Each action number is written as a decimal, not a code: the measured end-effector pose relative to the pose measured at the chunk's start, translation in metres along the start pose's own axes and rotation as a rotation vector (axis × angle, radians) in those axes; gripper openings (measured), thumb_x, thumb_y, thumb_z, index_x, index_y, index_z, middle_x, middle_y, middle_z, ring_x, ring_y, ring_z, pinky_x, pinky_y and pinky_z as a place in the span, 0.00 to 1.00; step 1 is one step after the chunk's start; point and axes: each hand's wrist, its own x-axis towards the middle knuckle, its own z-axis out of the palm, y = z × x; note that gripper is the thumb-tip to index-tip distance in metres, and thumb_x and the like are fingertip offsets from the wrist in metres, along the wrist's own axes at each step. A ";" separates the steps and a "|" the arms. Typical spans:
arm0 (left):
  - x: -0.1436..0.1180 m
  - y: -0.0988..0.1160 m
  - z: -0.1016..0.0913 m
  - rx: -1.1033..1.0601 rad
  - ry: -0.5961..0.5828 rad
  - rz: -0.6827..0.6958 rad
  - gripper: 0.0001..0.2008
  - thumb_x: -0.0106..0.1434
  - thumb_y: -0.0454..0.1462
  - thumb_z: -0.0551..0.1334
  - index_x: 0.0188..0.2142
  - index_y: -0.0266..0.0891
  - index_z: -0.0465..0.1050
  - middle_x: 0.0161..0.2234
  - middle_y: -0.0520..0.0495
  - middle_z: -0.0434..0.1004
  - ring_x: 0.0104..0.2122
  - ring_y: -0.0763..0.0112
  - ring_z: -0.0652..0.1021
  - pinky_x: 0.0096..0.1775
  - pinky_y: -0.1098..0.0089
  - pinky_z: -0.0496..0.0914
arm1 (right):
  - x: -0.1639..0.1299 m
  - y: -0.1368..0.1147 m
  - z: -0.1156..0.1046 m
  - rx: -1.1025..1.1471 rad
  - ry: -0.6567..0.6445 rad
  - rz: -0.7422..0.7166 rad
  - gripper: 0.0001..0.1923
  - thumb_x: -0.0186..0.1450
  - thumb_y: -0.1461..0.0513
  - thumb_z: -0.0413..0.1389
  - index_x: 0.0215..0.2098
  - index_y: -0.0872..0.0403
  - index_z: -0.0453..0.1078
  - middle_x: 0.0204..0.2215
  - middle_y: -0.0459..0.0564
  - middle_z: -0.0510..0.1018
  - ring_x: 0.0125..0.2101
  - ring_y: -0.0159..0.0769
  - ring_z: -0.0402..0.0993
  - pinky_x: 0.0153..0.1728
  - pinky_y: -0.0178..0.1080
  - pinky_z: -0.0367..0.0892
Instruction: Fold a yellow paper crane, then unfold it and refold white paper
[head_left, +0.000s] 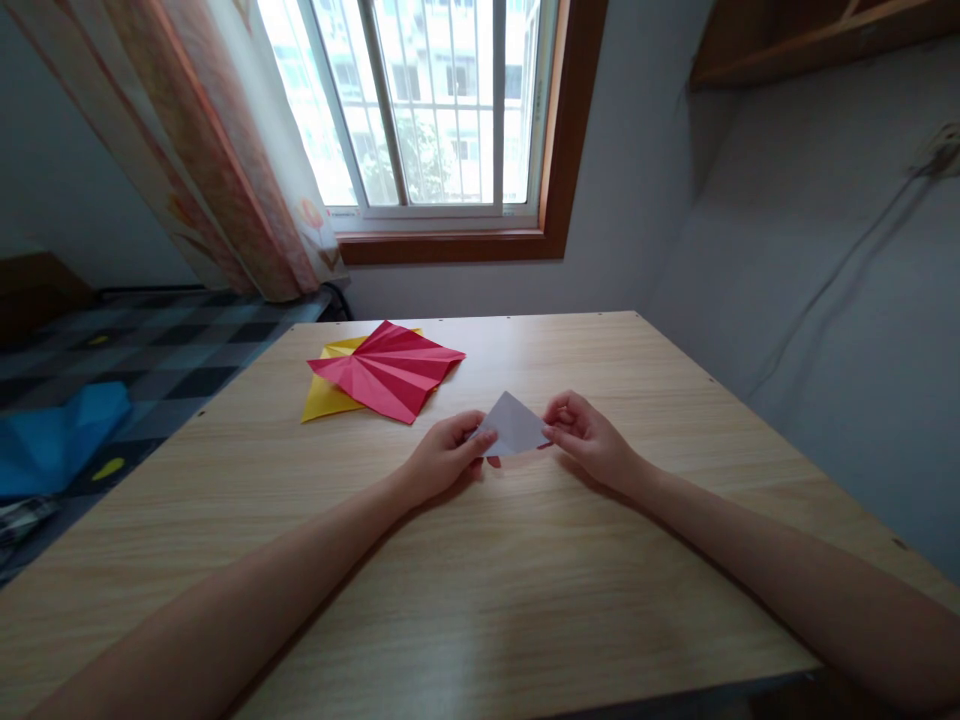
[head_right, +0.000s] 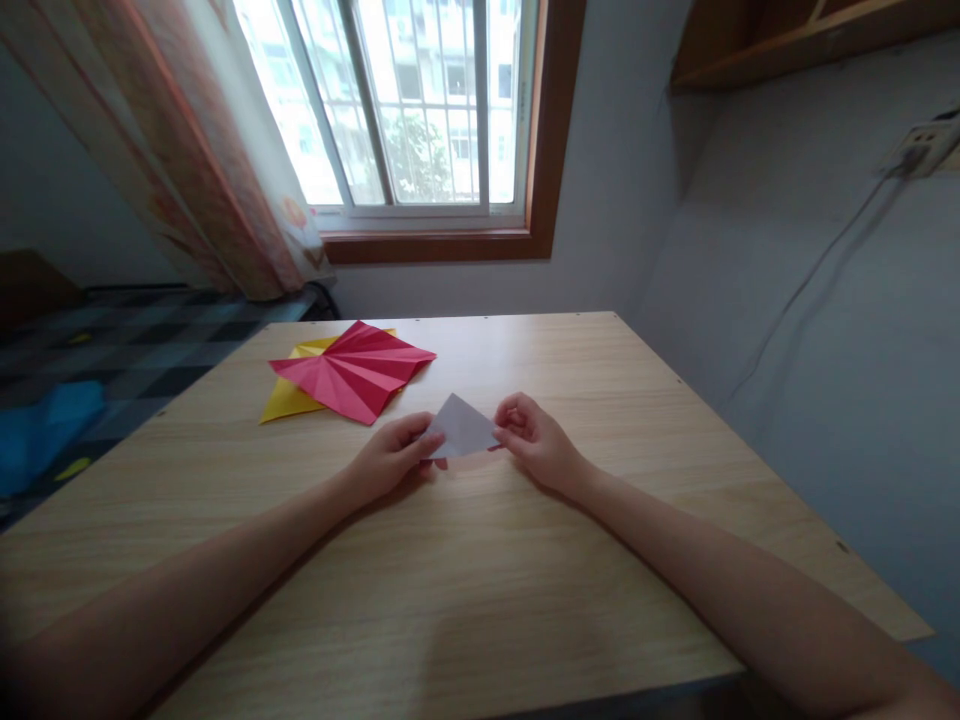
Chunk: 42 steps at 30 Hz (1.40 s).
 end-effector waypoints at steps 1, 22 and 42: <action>0.000 0.000 0.002 -0.036 0.003 -0.009 0.19 0.64 0.51 0.60 0.35 0.36 0.69 0.25 0.50 0.75 0.20 0.78 0.68 0.22 0.77 0.62 | 0.000 0.001 0.000 -0.023 0.005 -0.016 0.13 0.62 0.53 0.62 0.36 0.50 0.65 0.31 0.43 0.74 0.32 0.34 0.74 0.36 0.39 0.72; -0.007 0.002 0.028 0.216 0.156 0.102 0.11 0.65 0.43 0.60 0.41 0.42 0.61 0.22 0.57 0.77 0.21 0.75 0.73 0.26 0.76 0.63 | -0.017 -0.032 0.027 -0.622 -0.022 -0.138 0.12 0.69 0.54 0.55 0.36 0.50 0.78 0.35 0.49 0.81 0.37 0.40 0.75 0.42 0.41 0.64; -0.005 -0.003 0.026 0.509 0.243 0.140 0.20 0.62 0.45 0.63 0.50 0.42 0.62 0.18 0.63 0.65 0.18 0.75 0.67 0.26 0.75 0.56 | -0.014 -0.023 0.026 -0.371 0.018 -0.032 0.15 0.66 0.52 0.57 0.32 0.53 0.79 0.29 0.47 0.82 0.32 0.38 0.75 0.35 0.37 0.66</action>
